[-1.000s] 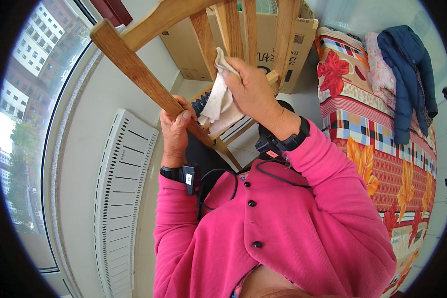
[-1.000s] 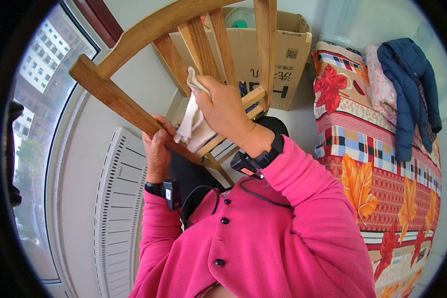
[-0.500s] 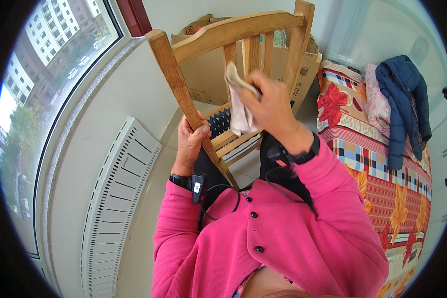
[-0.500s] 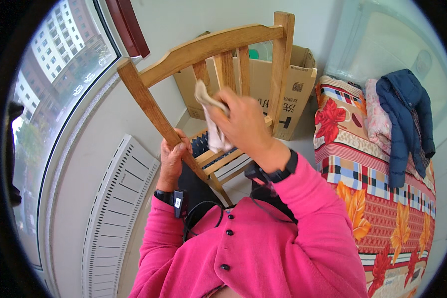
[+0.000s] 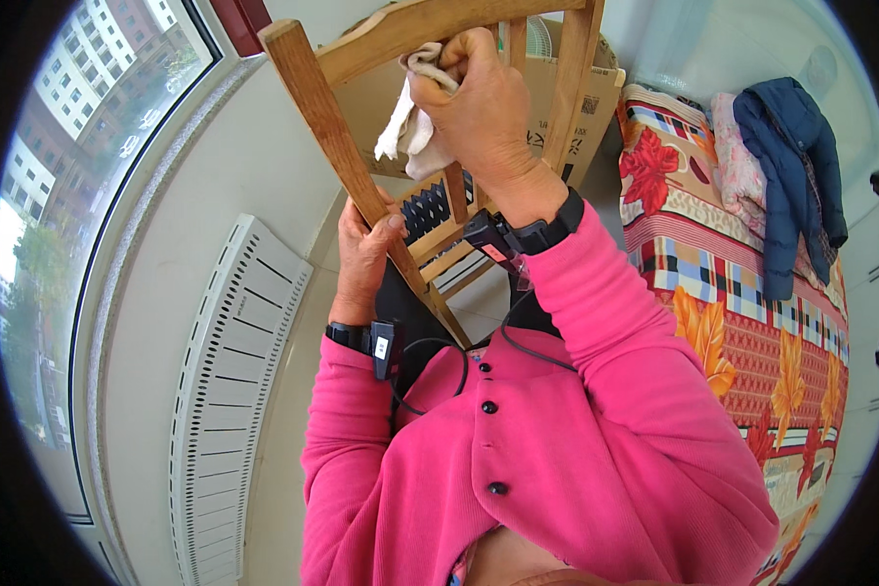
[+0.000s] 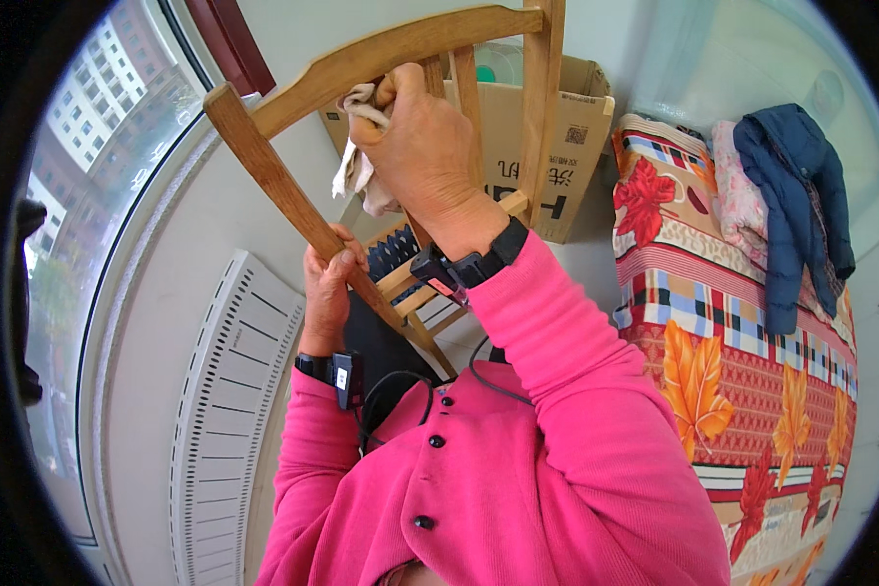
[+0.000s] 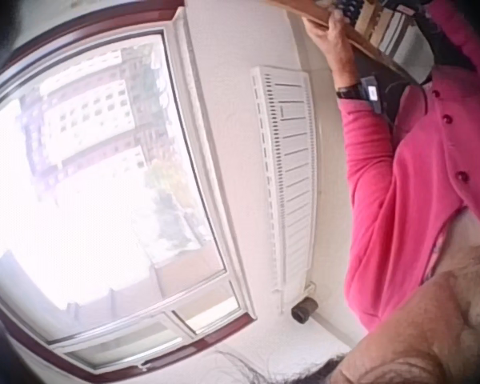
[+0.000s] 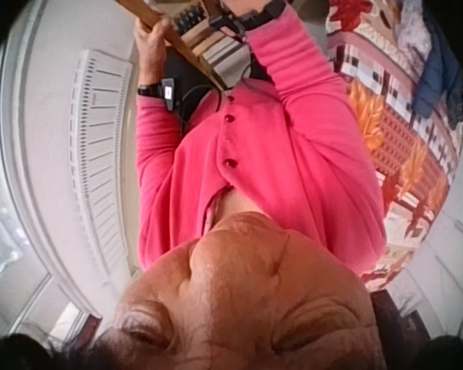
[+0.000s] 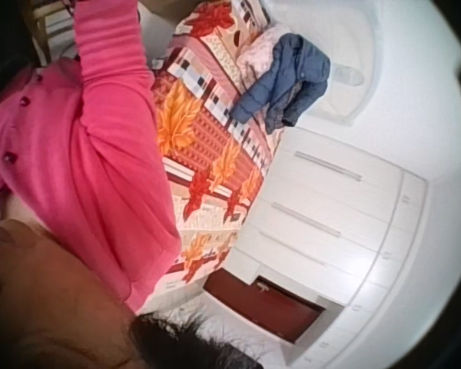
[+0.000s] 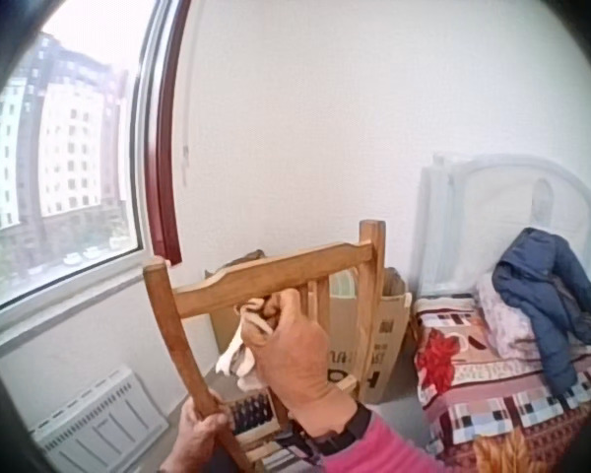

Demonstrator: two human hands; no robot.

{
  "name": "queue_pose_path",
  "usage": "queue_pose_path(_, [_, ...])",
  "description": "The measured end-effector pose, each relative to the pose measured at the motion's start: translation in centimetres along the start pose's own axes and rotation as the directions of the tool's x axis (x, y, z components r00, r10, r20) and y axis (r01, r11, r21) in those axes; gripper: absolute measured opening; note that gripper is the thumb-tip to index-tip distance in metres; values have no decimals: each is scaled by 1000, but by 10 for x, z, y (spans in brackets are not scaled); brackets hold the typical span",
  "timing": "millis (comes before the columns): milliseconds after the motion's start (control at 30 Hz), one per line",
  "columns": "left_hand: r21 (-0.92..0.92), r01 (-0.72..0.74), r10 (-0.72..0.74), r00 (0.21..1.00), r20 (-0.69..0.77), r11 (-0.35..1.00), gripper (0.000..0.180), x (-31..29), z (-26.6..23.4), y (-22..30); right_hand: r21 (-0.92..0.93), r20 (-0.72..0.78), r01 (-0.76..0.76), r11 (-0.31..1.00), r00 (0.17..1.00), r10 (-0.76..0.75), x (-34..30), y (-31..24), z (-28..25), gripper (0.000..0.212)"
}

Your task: The person wipes a wooden chair with a white cloth, cleaning the backrest, legs, and seat. The chair is repositioned several times to access different areas.

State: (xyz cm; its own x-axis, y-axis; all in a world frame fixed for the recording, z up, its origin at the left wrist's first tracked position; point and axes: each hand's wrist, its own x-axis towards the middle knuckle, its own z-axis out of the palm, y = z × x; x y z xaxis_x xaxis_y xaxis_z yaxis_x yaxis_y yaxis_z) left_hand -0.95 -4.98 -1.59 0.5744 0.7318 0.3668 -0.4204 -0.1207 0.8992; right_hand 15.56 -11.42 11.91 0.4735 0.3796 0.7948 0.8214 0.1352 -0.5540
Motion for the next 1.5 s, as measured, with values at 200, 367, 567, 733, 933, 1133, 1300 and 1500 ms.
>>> queue_pose_path(200, [51,-17,17,1000,-16,999,37,-2,4,0,-170,236,-39,985,969,80,-54,39,2,31])
queue_pose_path(367, [-12,13,-13,1000,19,1000,37,-2,-1,1,-220,374,-98,971,910,177,-128,82,7,31])
queue_pose_path(567, [4,2,-2,999,32,1000,37,-1,0,4,-173,413,-175,969,881,233,-119,76,-1,32])
queue_pose_path(733, [98,21,-18,999,-27,995,42,-4,3,5,3,209,10,1000,978,-11,-38,42,-9,31])
queue_pose_path(933, [106,-36,33,999,26,994,48,-3,4,4,-59,363,-23,998,931,43,-77,63,-8,30])
queue_pose_path(1133, [101,-75,69,996,62,992,55,-1,3,6,-200,571,-103,974,796,201,-140,103,-10,30])
queue_pose_path(1300, [66,-109,107,994,34,992,65,-2,7,9,201,576,-206,958,815,55,-105,79,-29,19])
queue_pose_path(1500, [100,-217,227,968,-108,971,86,8,25,52,477,396,-200,856,918,-7,-41,17,-20,18])
